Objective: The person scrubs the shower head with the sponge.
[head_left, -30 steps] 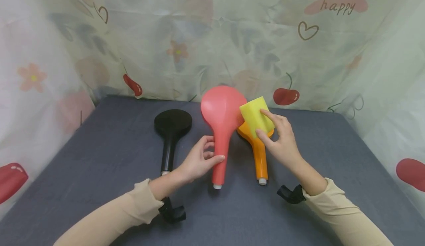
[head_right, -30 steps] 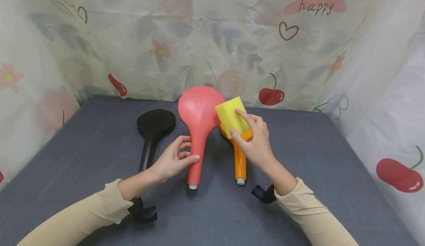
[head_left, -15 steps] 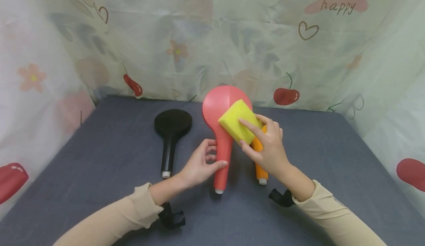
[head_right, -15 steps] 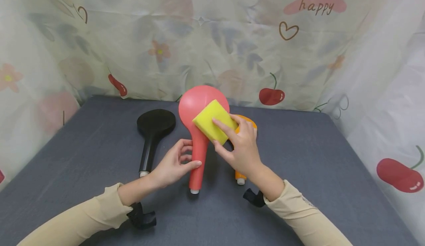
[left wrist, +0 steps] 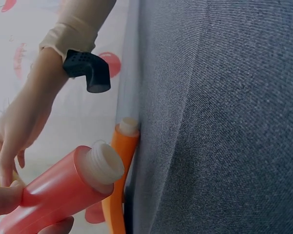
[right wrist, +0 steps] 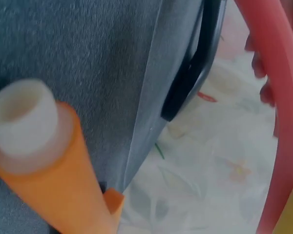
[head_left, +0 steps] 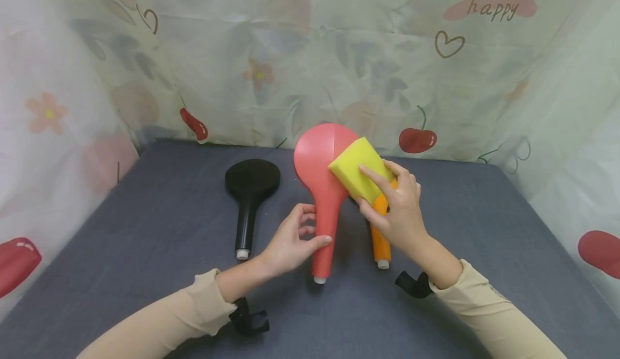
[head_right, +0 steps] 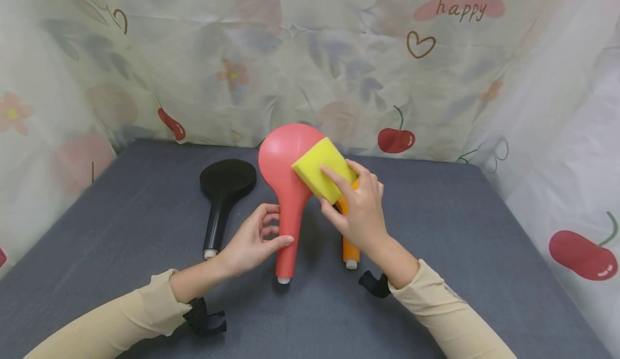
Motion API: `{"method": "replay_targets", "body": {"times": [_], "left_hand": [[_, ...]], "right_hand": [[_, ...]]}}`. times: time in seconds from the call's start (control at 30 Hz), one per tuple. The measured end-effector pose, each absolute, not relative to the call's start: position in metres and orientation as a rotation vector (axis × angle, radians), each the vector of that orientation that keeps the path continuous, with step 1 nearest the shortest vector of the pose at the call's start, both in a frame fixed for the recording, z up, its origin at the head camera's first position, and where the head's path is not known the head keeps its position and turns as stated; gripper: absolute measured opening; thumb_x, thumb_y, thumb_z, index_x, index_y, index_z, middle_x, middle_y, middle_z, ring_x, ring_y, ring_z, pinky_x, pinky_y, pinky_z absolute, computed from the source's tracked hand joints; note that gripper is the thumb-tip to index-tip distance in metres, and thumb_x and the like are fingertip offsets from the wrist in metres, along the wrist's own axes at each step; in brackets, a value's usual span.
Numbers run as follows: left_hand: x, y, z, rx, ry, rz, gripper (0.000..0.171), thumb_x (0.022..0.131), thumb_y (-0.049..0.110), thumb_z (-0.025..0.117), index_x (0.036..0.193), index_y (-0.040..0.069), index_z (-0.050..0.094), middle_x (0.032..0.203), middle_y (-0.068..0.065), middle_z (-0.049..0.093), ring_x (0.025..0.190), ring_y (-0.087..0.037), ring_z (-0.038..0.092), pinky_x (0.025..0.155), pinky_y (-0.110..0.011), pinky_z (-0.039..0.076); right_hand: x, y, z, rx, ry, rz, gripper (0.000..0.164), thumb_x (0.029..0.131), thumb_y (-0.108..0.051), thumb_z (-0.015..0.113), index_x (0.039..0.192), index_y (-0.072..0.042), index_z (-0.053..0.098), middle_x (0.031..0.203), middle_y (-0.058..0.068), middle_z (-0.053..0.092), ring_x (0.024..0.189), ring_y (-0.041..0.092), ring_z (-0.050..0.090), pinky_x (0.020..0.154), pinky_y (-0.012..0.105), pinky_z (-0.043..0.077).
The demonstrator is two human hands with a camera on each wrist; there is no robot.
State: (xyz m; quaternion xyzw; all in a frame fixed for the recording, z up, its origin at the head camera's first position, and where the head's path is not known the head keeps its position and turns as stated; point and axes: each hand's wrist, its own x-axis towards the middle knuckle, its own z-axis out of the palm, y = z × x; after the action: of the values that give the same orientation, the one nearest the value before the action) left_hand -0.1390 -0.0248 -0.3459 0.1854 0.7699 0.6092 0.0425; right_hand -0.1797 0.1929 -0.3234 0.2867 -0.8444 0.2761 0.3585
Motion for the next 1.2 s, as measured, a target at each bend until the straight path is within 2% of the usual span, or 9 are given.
{"method": "replay_targets", "body": {"times": [0.17, 0.37, 0.47, 0.63, 0.83, 0.97, 1.07, 1.2], "left_hand": [[-0.139, -0.025, -0.347, 0.571, 2.347, 1.875, 0.048, 0.082, 0.004, 0.068, 0.121, -0.003, 0.039, 0.115, -0.025, 0.056, 0.092, -0.031, 0.064, 0.076, -0.033, 0.057], [-0.139, -0.026, -0.347, 0.596, 2.354, 1.874, 0.049, 0.083, 0.003, 0.068, 0.122, -0.003, 0.038, 0.116, -0.025, 0.056, 0.093, -0.032, 0.063, 0.077, -0.033, 0.057], [-0.139, -0.026, -0.348, 0.59, 2.357, 1.873, 0.05, 0.083, 0.003, 0.068, 0.122, -0.003, 0.038, 0.117, -0.024, 0.056, 0.094, -0.031, 0.063, 0.078, -0.034, 0.057], [-0.139, -0.026, -0.348, 0.581, 2.331, 1.905, 0.049, 0.083, 0.002, 0.067, 0.122, -0.003, 0.038, 0.116, -0.025, 0.056, 0.092, -0.031, 0.063, 0.079, -0.036, 0.057], [-0.138, -0.026, -0.348, 0.587, 2.31, 1.922, 0.049, 0.083, 0.002, 0.066, 0.122, -0.004, 0.037, 0.114, -0.026, 0.055, 0.091, -0.032, 0.063, 0.079, -0.036, 0.057], [-0.138, -0.026, -0.348, 0.603, 2.32, 1.911, 0.049, 0.083, 0.002, 0.067, 0.122, -0.004, 0.037, 0.114, -0.026, 0.055, 0.091, -0.032, 0.063, 0.08, -0.036, 0.057], [-0.138, -0.026, -0.347, 0.601, 2.326, 1.901, 0.051, 0.082, 0.002, 0.067, 0.123, -0.002, 0.037, 0.116, -0.023, 0.055, 0.092, -0.031, 0.063, 0.081, -0.037, 0.056], [-0.138, -0.027, -0.347, 0.602, 2.328, 1.902, 0.051, 0.082, 0.002, 0.067, 0.124, -0.002, 0.037, 0.117, -0.023, 0.055, 0.094, -0.032, 0.062, 0.081, -0.038, 0.056]], "right_hand": [[-0.181, 0.192, -0.322, 0.698, -2.178, 0.774, 0.047, 0.076, -0.015, 0.069, 0.121, -0.013, 0.059, 0.127, 0.027, 0.042, 0.111, 0.04, 0.04, 0.079, 0.049, 0.027], [-0.174, 0.184, -0.325, 0.87, -2.16, 0.711, 0.048, 0.07, -0.015, 0.073, 0.116, -0.014, 0.06, 0.126, 0.026, 0.044, 0.111, 0.039, 0.042, 0.08, 0.051, 0.03], [-0.175, 0.184, -0.325, 0.909, -2.144, 0.682, 0.045, 0.073, -0.019, 0.071, 0.116, -0.014, 0.06, 0.126, 0.025, 0.044, 0.11, 0.039, 0.043, 0.08, 0.051, 0.03], [-0.182, 0.19, -0.323, 0.819, -2.138, 0.722, 0.041, 0.079, -0.023, 0.067, 0.117, -0.012, 0.06, 0.127, 0.026, 0.044, 0.11, 0.04, 0.042, 0.079, 0.05, 0.028], [-0.186, 0.193, -0.324, 0.702, -2.148, 0.791, 0.047, 0.075, -0.015, 0.07, 0.12, -0.012, 0.059, 0.13, 0.027, 0.042, 0.114, 0.041, 0.039, 0.08, 0.05, 0.026], [-0.181, 0.189, -0.327, 0.805, -2.127, 0.762, 0.039, 0.085, -0.029, 0.062, 0.119, -0.013, 0.06, 0.129, 0.027, 0.043, 0.113, 0.04, 0.041, 0.079, 0.05, 0.027], [-0.177, 0.185, -0.328, 0.903, -2.102, 0.709, 0.043, 0.09, -0.045, 0.051, 0.118, -0.013, 0.061, 0.126, 0.027, 0.045, 0.111, 0.04, 0.042, 0.079, 0.05, 0.029], [-0.178, 0.185, -0.328, 0.92, -2.083, 0.678, 0.047, 0.091, -0.049, 0.046, 0.117, -0.013, 0.062, 0.125, 0.027, 0.045, 0.11, 0.039, 0.043, 0.078, 0.051, 0.029]]}}
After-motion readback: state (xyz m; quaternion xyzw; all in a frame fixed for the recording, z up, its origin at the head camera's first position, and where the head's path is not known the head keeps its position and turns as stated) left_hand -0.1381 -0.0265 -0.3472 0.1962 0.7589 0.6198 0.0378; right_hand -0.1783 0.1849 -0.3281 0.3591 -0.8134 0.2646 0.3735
